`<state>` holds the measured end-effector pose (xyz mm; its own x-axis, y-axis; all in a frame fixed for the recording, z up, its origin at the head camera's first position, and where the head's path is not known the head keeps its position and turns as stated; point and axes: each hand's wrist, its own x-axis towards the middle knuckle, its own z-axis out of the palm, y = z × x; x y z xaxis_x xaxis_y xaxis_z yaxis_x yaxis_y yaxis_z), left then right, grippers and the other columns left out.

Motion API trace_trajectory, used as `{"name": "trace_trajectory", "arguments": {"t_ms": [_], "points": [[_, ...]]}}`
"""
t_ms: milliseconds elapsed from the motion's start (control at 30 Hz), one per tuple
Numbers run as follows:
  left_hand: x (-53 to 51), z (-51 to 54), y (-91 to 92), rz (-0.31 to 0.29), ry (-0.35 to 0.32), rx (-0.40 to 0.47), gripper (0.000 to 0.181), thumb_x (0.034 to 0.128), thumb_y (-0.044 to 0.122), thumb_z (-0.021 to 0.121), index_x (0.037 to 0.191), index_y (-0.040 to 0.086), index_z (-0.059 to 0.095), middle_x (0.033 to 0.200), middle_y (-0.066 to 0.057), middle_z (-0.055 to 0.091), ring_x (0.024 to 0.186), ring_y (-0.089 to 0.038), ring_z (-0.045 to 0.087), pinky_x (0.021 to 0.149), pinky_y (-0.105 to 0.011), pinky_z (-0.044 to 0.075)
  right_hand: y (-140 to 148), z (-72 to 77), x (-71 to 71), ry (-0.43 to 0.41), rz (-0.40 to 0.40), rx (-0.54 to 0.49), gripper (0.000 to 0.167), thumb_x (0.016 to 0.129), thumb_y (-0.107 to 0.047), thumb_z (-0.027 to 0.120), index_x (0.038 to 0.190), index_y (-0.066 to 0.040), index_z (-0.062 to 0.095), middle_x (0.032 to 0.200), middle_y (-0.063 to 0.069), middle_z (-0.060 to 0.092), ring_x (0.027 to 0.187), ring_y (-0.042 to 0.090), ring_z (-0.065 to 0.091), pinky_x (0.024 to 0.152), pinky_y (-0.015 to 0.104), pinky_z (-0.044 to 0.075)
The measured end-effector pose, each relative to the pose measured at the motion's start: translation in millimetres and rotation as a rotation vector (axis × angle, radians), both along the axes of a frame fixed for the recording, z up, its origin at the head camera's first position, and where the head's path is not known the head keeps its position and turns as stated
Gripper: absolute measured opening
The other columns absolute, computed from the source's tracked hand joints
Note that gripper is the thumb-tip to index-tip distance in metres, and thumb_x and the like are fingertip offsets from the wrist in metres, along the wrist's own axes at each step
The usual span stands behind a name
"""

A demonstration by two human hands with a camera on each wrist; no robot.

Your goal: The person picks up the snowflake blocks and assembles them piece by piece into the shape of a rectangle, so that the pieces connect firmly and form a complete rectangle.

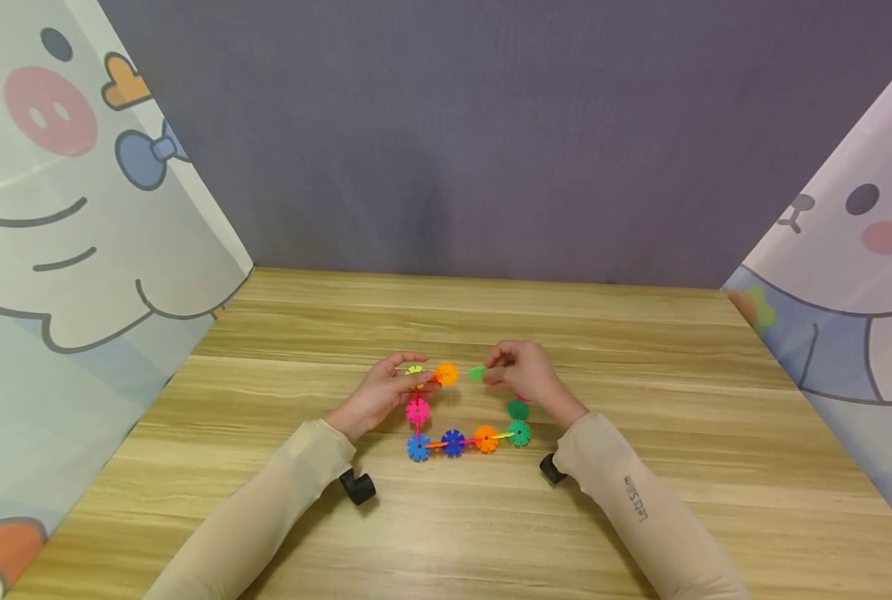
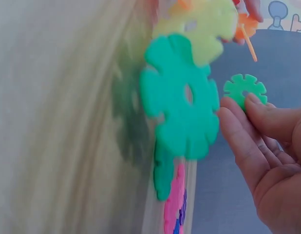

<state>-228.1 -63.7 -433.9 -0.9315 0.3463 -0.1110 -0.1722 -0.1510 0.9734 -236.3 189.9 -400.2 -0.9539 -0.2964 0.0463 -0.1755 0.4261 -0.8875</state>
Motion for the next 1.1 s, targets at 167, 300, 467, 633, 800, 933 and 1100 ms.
{"name": "trace_trajectory", "arguments": {"t_ms": [167,300,467,633,800,933,1100], "points": [[0.0,-0.5,0.2,0.012,-0.001,-0.006,0.039,0.0974,0.001,0.061,0.132,-0.008,0.047,0.096,-0.016,0.074,0.089,-0.020,0.073,0.085,-0.037,0.057,-5,-2.2,1.7,0.016,-0.002,-0.052,0.007,0.085,0.011,0.071,0.088,0.010,0.065,0.078,0.015,0.066,0.076,0.037,0.070,0.069,0.040,0.060],[-0.3,-0.4,0.7,0.020,-0.017,-0.007,0.039,0.0968,0.001,0.063,0.132,-0.005,0.048,0.093,-0.011,0.074,0.087,-0.018,0.072,0.083,-0.035,0.057,-8,-2.3,3.2,0.040,0.003,-0.076,0.008,0.083,0.013,0.071,0.087,0.011,0.065,0.078,0.016,0.066,0.077,0.038,0.070,0.069,0.041,0.060],[-0.5,-1.3,1.5,0.022,-0.013,-0.012,0.041,0.0966,0.002,0.063,0.133,-0.006,0.047,0.093,-0.011,0.074,0.087,-0.019,0.072,0.083,-0.035,0.057,-13,-2.5,5.3,0.062,-0.001,-0.073,0.007,0.083,0.014,0.071,0.087,0.010,0.066,0.079,0.015,0.066,0.077,0.036,0.070,0.069,0.040,0.060],[-0.5,-1.4,2.3,0.022,-0.006,-0.014,0.041,0.0967,0.002,0.063,0.133,-0.006,0.047,0.095,-0.013,0.074,0.086,-0.019,0.072,0.083,-0.035,0.057,-16,-2.2,6.3,0.062,-0.021,-0.061,0.007,0.084,0.013,0.072,0.087,0.009,0.067,0.079,0.015,0.067,0.078,0.033,0.071,0.070,0.039,0.060],[0.0,-0.1,2.3,0.017,-0.009,-0.014,0.041,0.0968,0.002,0.063,0.133,-0.005,0.047,0.094,-0.012,0.074,0.086,-0.019,0.072,0.082,-0.035,0.057,-17,-1.3,8.5,0.066,-0.018,-0.062,0.005,0.086,0.013,0.069,0.088,0.008,0.067,0.083,0.017,0.069,0.080,0.033,0.072,0.071,0.040,0.060],[-0.1,0.6,1.8,0.005,-0.005,-0.008,0.042,0.0969,0.001,0.063,0.134,-0.007,0.046,0.096,-0.013,0.074,0.086,-0.018,0.072,0.082,-0.034,0.057,-17,-1.2,9.5,0.087,-0.010,-0.060,0.006,0.087,0.013,0.068,0.087,0.007,0.067,0.083,0.017,0.070,0.081,0.033,0.072,0.071,0.041,0.060],[0.2,2.0,0.2,-0.010,-0.001,-0.011,0.044,0.0969,-0.001,0.061,0.139,-0.007,0.048,0.100,-0.016,0.073,0.087,-0.017,0.072,0.082,-0.034,0.057,-17,-2.3,10.1,0.109,0.003,-0.051,0.007,0.086,0.012,0.070,0.086,0.005,0.070,0.085,0.015,0.071,0.080,0.031,0.072,0.071,0.041,0.060]]}}
